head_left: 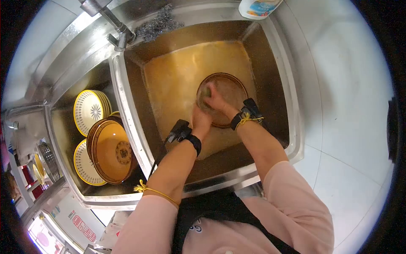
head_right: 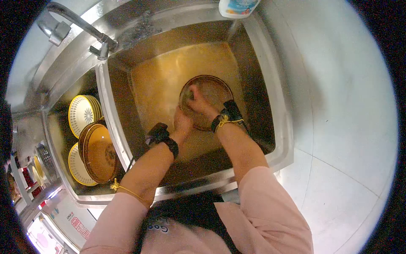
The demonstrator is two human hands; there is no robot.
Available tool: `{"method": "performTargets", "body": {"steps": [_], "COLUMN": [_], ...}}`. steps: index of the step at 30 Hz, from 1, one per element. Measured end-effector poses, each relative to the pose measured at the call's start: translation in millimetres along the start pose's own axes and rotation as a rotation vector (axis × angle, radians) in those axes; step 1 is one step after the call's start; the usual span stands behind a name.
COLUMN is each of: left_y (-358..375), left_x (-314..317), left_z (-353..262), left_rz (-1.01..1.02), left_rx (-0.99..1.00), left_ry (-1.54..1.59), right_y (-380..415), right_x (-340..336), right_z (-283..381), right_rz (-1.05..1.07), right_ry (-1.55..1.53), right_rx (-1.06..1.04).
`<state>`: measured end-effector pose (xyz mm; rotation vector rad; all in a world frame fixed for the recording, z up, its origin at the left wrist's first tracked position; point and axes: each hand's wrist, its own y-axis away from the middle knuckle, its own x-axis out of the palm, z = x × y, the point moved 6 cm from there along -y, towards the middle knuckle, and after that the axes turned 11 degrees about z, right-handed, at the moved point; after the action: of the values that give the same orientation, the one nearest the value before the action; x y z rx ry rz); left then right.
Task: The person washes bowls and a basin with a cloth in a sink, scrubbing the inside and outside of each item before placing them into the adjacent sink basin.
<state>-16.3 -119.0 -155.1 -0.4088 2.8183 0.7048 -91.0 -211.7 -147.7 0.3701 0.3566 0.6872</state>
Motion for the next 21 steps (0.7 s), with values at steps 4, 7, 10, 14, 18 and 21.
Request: {"method": "performTargets", "body": {"steps": [4, 7, 10, 14, 18, 21], "left_y": [-1.0, -2.4, 3.3, 23.0, 32.3, 25.7], "left_x": [-14.9, -4.4, 13.7, 34.0, 44.8, 53.6], "left_z": [-11.0, 20.8, 51.7, 48.5, 37.7, 42.8], "left_rz": [0.125, 0.229, 0.29, 0.413, 0.362, 0.37], "left_rx": [-0.269, -0.523, -0.723, -0.785, -0.752, -0.736], "left_ry": [-0.228, 0.123, 0.201, 0.575, 0.783, 0.856], "right_y": [17.0, 57.3, 66.5, 69.5, 99.7, 105.1], "right_x": [36.0, 6.5, -24.7, -45.5, -24.4, 4.8], "right_z": [-53.4, -59.0, -15.5, -22.8, -33.7, -39.5], "right_rz": [0.76, 0.926, 0.846, 0.642, 0.681, 0.797], "right_ry": [0.635, 1.109, 1.73, 1.651, 1.244, 0.995], "right_rx": [-0.061, 0.155, 0.078, 0.387, 0.314, 0.285]}}
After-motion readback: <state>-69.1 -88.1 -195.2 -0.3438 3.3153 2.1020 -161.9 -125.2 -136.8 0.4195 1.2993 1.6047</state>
